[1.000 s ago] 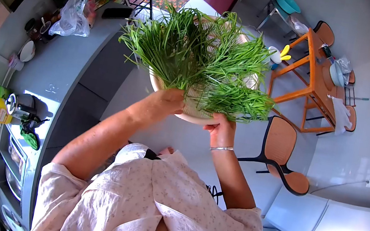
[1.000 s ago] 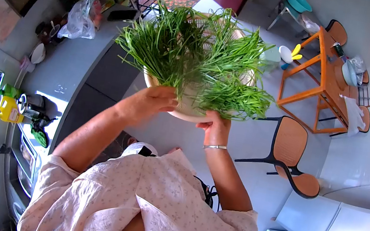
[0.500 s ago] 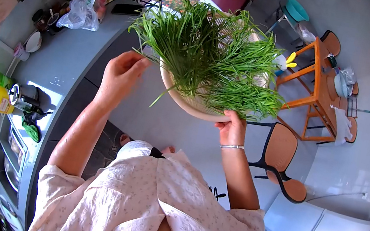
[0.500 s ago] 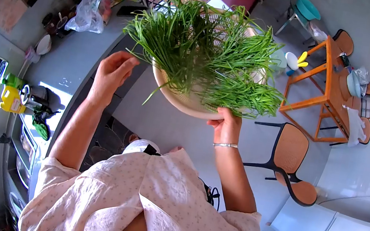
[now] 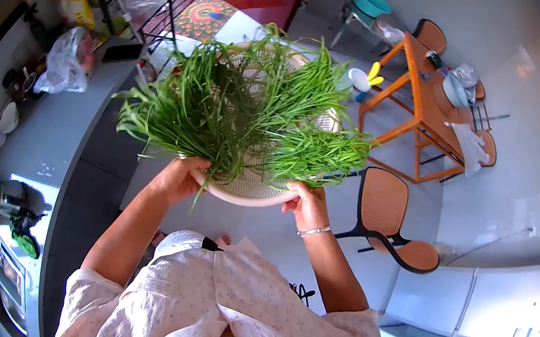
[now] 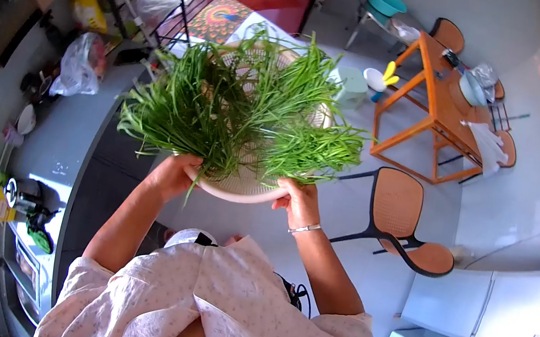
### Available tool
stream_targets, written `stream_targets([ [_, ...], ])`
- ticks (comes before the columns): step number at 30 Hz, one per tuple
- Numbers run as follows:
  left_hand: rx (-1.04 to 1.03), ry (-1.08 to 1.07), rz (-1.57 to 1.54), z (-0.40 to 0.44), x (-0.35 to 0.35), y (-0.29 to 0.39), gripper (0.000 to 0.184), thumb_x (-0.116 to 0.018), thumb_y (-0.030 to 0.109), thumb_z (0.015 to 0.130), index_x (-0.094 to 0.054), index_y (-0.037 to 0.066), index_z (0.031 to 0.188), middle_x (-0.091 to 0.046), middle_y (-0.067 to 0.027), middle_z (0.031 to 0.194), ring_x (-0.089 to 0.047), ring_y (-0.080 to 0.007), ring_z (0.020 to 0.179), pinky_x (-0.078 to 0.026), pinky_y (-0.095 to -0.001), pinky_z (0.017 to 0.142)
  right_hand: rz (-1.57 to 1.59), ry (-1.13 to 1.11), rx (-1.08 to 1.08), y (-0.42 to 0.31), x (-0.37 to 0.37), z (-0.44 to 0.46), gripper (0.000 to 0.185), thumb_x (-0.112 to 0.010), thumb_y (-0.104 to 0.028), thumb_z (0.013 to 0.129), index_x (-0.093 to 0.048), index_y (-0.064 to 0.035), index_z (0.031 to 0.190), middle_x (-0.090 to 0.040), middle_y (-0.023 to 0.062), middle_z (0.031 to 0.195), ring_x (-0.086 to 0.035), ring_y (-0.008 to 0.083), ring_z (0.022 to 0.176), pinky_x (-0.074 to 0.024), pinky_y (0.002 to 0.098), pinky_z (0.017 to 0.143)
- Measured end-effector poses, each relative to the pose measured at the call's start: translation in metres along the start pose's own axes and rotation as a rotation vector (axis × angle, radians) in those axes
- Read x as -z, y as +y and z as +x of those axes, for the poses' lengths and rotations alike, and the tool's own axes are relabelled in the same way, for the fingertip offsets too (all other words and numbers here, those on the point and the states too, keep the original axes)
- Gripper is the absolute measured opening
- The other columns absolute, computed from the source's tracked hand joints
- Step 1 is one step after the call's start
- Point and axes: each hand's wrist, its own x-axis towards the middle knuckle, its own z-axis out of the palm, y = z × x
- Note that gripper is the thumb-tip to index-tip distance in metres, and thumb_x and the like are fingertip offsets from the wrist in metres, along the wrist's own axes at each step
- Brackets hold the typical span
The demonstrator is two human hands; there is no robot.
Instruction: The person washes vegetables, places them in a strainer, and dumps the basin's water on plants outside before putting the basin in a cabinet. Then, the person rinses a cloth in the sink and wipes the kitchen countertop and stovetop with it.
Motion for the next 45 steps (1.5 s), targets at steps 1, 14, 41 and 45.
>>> stream_targets([
  [1, -0.002, 0.015, -0.017, 0.004, -0.003, -0.005, 0.034, -0.053, 0.009, 0.083, -0.044, -0.004, 0.113, -0.055, -0.0156, 0.104, -0.058, -0.0282, 0.092, -0.052, -0.0436, 0.076, 0.002, 0.021, 0.014, -0.004, 0.004, -0.003, 0.017, -0.066, -0.013, 0.077, -0.058, -0.0011, 0.087, -0.059, 0.0065, 0.078, -0.059, 0.0156, 0.057, -0.0486, 0.0271, 0.04],
  [14, 0.071, -0.074, 0.045, 0.059, -0.055, -0.037, 0.028, -0.05, -0.001, 0.076, -0.05, -0.002, 0.103, -0.056, -0.0124, 0.094, -0.058, -0.0246, 0.083, -0.051, -0.04, 0.075, -1.233, -0.046, 0.016, -0.105, 0.07, -0.085, 0.025, -0.063, -0.027, 0.085, -0.065, -0.0021, 0.085, -0.063, 0.007, 0.068, -0.063, 0.0182, 0.059, -0.0518, 0.0282, 0.058],
  [41, 0.369, -0.301, 0.21, 0.271, -0.153, 0.012, 0.022, -0.058, 0.003, 0.075, -0.057, 0.003, 0.097, -0.06, -0.0071, 0.085, -0.059, -0.0191, 0.074, -0.051, -0.0359, 0.062, -2.224, 0.12, 0.708, -0.236, 0.104, 0.183, 0.02, -0.056, -0.012, 0.077, -0.065, -0.0103, 0.095, -0.058, 0.0053, 0.082, -0.058, 0.0219, 0.081, -0.0458, 0.0333, 0.08],
  [45, 0.412, -0.283, 0.239, 0.294, -0.176, 0.004, 0.025, -0.057, 0.0, 0.075, -0.057, 0.002, 0.1, -0.06, -0.0078, 0.085, -0.06, -0.02, 0.076, -0.053, -0.0357, 0.061, -1.953, 0.248, 0.561, -0.258, 0.11, 0.19, 0.009, -0.059, -0.018, 0.08, -0.065, -0.0113, 0.083, -0.059, 0.0061, 0.074, -0.06, 0.0233, 0.072, -0.0492, 0.0372, 0.063],
])
